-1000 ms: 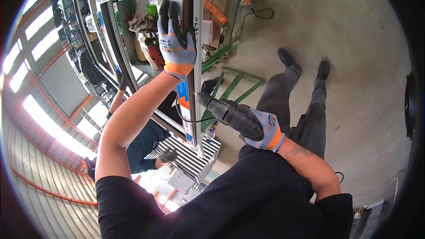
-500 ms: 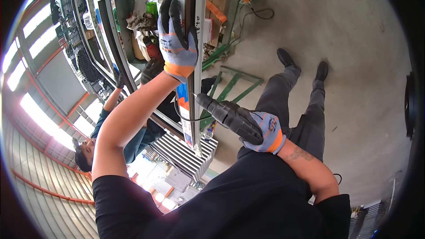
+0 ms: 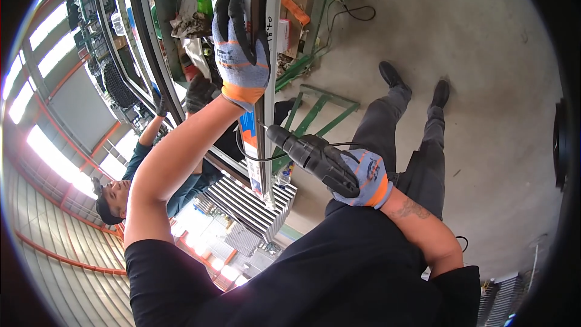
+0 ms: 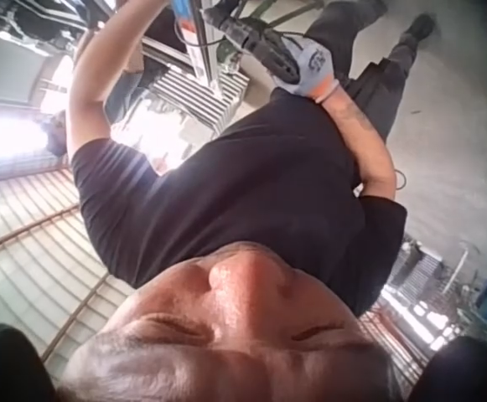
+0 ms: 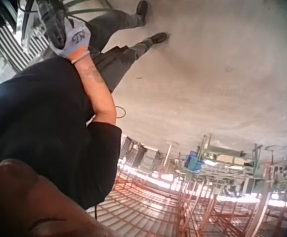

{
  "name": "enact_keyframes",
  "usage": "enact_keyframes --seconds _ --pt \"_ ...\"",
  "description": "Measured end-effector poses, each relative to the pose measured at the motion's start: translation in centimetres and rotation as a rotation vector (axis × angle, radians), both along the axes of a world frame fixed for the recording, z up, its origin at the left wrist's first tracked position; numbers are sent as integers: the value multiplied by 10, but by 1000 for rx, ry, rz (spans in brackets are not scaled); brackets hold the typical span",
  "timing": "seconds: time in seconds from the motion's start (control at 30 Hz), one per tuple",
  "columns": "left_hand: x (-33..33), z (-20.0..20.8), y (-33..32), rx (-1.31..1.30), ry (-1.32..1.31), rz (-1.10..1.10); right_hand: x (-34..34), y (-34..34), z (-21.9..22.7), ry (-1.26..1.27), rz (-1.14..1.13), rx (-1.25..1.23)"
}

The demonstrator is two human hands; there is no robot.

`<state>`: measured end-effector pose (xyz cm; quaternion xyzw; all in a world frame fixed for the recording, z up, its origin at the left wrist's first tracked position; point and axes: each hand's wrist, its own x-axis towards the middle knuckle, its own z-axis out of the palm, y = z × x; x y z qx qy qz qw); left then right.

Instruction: The recorder is assembling large window or door frames, using a power drill to secure components and moving the frames within a fabrication shop.

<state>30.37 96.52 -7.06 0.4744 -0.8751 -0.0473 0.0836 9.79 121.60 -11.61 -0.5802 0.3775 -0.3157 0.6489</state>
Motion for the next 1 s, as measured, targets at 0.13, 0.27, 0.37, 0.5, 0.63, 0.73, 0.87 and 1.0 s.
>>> enact_keyframes --seconds 0.13,0.27,0.37,0.5,0.63,0.73,0.87,1.0 --pt "2 -5 1 -3 26 7 1 -2 -2 30 -39 -48" --pt "1 -3 1 5 -7 14 2 -5 0 -43 -104 -24" --pt "-1 1 1 1 -30 21 -3 -10 4 14 1 -5" --pt "2 -3 2 13 -26 32 1 -16 1 -1 2 -9" --pt "-1 -1 0 3 -24 20 7 -16 1 7 10 42" --pt "0 -3 0 8 17 26 3 -24 10 -31 -13 40" --pt "0 -2 0 21 -26 46 2 -27 8 -38 -86 -60" --pt "5 -5 0 -2 9 29 12 -19 6 -39 -92 -12"
